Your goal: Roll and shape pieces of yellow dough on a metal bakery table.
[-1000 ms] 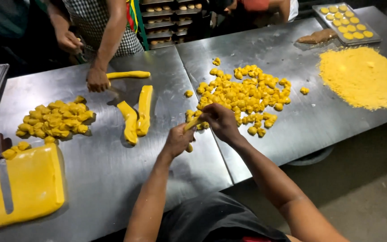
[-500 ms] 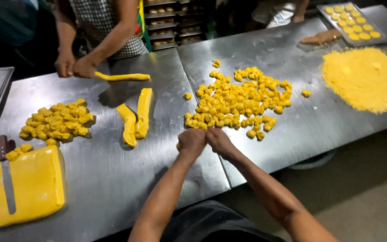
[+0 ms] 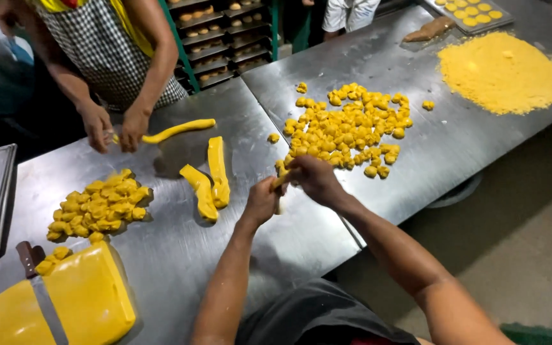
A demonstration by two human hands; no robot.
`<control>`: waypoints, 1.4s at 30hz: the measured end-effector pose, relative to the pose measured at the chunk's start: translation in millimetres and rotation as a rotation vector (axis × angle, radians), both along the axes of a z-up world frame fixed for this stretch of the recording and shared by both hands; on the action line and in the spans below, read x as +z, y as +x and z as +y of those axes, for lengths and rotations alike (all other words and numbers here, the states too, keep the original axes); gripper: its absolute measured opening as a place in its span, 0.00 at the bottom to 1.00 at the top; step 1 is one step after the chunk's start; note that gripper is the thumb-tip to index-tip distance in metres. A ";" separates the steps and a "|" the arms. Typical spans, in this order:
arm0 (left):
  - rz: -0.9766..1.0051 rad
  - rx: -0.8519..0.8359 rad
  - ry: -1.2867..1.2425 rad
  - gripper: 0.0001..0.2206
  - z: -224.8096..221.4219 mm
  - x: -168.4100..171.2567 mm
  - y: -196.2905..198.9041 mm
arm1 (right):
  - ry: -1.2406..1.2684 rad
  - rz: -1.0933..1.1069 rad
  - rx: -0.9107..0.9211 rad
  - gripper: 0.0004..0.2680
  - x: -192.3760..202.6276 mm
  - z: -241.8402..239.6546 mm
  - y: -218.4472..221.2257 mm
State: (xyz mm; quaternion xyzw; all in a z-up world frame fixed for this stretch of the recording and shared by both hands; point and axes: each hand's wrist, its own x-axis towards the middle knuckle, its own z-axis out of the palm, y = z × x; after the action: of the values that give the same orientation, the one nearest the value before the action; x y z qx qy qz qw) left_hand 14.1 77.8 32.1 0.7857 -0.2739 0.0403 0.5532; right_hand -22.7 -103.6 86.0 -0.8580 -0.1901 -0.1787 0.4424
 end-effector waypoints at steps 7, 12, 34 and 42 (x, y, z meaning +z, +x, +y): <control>0.044 0.113 0.504 0.10 -40.4 15.9 -24.2 | 0.034 0.051 -0.054 0.08 -34.9 -2.0 -2.1; 0.059 0.217 0.597 0.09 -67.4 25.1 -28.0 | -0.001 0.227 -0.340 0.11 -57.5 -16.9 -3.4; 0.209 0.265 0.290 0.12 -96.7 -2.7 -45.4 | 0.143 0.121 -0.008 0.07 -23.2 -77.5 -1.5; -0.062 0.301 0.605 0.06 -116.5 25.1 -32.0 | 0.082 0.250 -0.327 0.10 -36.6 -54.8 -10.0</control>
State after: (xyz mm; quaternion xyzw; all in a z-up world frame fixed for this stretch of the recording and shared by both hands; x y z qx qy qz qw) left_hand -18.0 -38.8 57.2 0.9443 -0.1712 0.0622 0.2740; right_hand -32.7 -158.5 49.4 -0.8742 0.0153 -0.1478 0.4622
